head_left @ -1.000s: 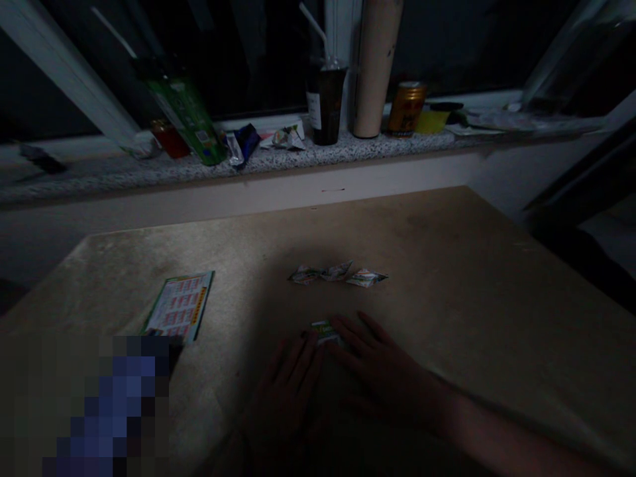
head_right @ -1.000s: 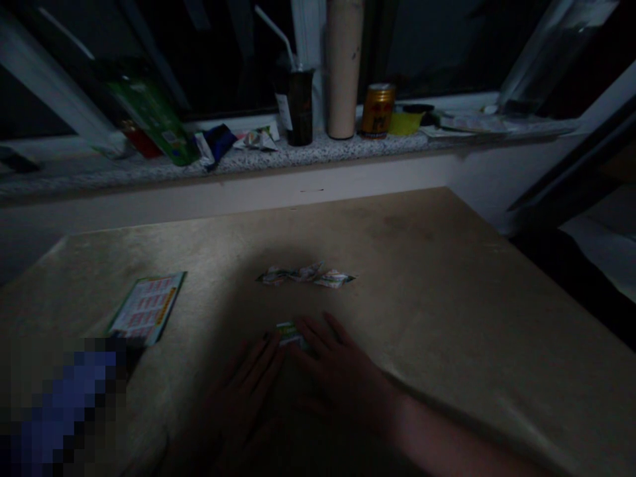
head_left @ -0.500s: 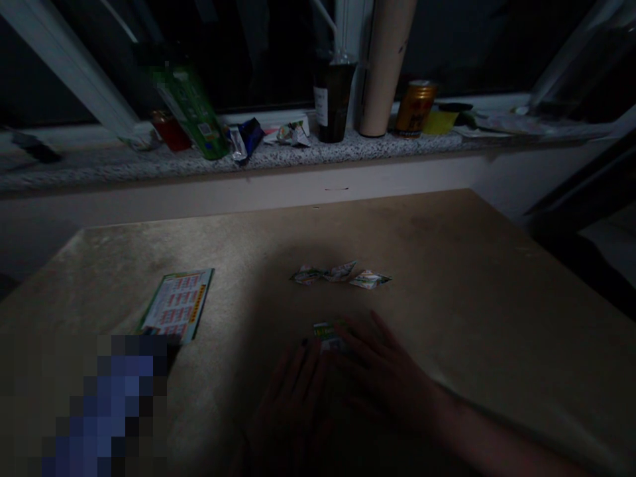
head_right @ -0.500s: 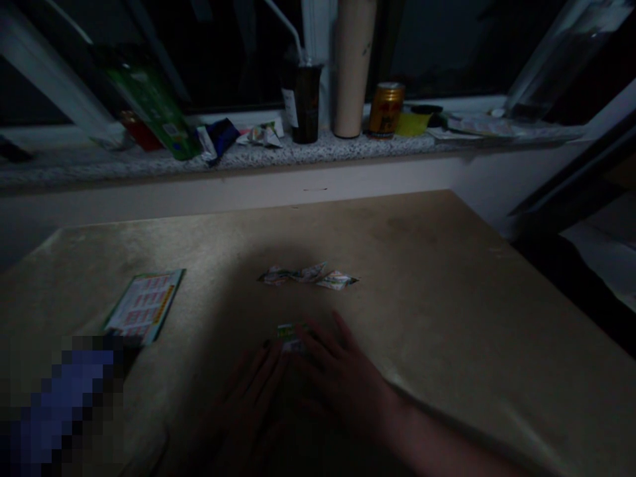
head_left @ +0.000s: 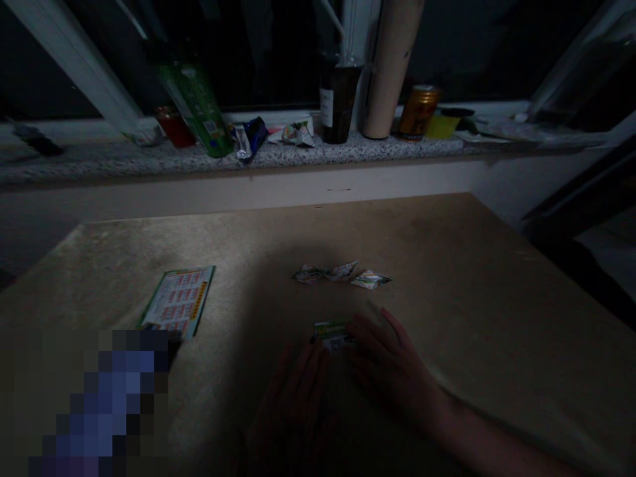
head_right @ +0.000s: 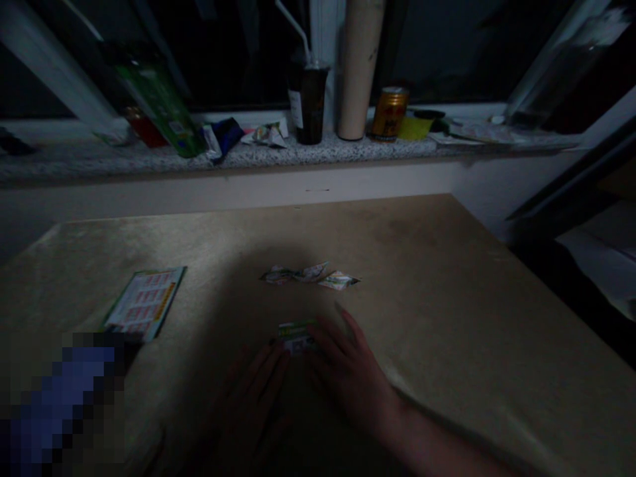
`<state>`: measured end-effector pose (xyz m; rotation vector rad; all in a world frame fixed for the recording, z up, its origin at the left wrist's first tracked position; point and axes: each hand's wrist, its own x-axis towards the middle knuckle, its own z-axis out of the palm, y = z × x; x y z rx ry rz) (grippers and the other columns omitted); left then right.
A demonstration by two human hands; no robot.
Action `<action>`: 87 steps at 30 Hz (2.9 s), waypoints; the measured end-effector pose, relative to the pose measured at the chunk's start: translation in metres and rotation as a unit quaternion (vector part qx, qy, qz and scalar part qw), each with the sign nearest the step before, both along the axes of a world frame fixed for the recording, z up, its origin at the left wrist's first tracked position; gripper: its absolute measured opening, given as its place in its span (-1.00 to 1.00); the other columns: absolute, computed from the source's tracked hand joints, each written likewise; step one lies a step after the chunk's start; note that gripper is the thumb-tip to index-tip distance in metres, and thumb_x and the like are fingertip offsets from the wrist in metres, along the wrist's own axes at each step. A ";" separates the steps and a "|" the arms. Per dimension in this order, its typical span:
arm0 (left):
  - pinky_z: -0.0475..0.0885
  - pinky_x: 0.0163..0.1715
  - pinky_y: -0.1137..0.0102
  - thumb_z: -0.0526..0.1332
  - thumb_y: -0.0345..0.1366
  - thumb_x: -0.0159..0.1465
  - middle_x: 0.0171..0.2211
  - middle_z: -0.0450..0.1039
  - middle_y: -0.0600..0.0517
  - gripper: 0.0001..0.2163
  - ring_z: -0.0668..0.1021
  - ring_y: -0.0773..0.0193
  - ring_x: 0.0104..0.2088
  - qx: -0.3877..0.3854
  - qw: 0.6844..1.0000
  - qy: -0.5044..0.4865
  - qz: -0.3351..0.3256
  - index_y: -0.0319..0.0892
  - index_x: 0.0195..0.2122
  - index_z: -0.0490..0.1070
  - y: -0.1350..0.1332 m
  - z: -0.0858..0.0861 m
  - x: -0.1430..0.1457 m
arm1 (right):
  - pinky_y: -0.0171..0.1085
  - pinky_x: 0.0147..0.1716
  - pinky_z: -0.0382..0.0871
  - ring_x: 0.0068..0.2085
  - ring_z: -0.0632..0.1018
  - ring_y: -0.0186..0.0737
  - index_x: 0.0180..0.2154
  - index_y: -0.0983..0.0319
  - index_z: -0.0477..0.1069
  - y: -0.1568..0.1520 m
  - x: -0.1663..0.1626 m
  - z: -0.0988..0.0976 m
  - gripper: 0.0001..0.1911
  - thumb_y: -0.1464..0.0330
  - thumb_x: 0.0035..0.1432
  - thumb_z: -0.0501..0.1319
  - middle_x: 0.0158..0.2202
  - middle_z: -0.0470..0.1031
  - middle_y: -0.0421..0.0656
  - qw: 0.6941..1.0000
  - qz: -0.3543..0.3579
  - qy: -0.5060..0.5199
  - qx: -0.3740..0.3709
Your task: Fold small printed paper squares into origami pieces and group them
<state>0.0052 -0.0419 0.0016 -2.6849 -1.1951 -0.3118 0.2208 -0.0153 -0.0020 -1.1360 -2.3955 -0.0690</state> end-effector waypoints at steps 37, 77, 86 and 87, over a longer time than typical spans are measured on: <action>-0.08 0.19 0.20 0.09 -0.10 0.22 0.23 0.11 -0.12 -0.40 0.12 0.03 0.22 -0.037 0.999 0.011 -0.013 -0.35 0.21 0.09 -0.004 0.004 -0.012 | 0.01 0.16 0.09 0.06 0.40 -0.16 -0.08 0.29 0.42 -0.006 0.002 -0.003 -0.72 0.42 0.24 0.03 -0.04 0.49 -0.08 0.999 0.010 -0.003 0.034; -0.06 0.19 0.16 0.05 -0.18 0.28 0.24 0.07 -0.14 -0.42 0.13 0.07 0.21 -0.079 0.995 -0.018 0.051 -0.34 0.26 -0.04 0.022 0.006 -0.008 | 0.08 0.09 0.20 -0.08 0.50 -0.14 -0.15 0.19 0.45 0.002 0.001 0.010 -0.77 0.44 0.23 0.07 -0.15 0.56 -0.20 0.999 0.025 0.039 0.011; 0.12 0.15 0.14 0.07 -0.22 0.29 0.14 0.24 -0.08 -0.60 0.25 0.11 0.15 -0.118 0.984 -0.096 0.096 -0.22 0.14 0.16 0.043 0.009 0.000 | 0.02 -0.01 0.27 -0.13 0.48 -0.11 -0.11 0.23 0.43 0.002 0.002 -0.001 -0.77 0.41 0.21 0.09 -0.17 0.52 -0.08 0.999 0.010 0.020 -0.031; 0.14 0.15 0.14 0.09 -0.24 0.29 0.13 0.25 -0.07 -0.61 0.27 0.12 0.13 -0.116 0.982 -0.111 0.097 -0.20 0.13 0.17 0.043 0.008 0.000 | -0.02 -0.10 0.33 -0.20 0.48 -0.12 -0.12 0.24 0.42 0.001 0.002 -0.002 -0.77 0.41 0.22 0.08 -0.22 0.52 -0.07 0.999 0.006 0.013 -0.034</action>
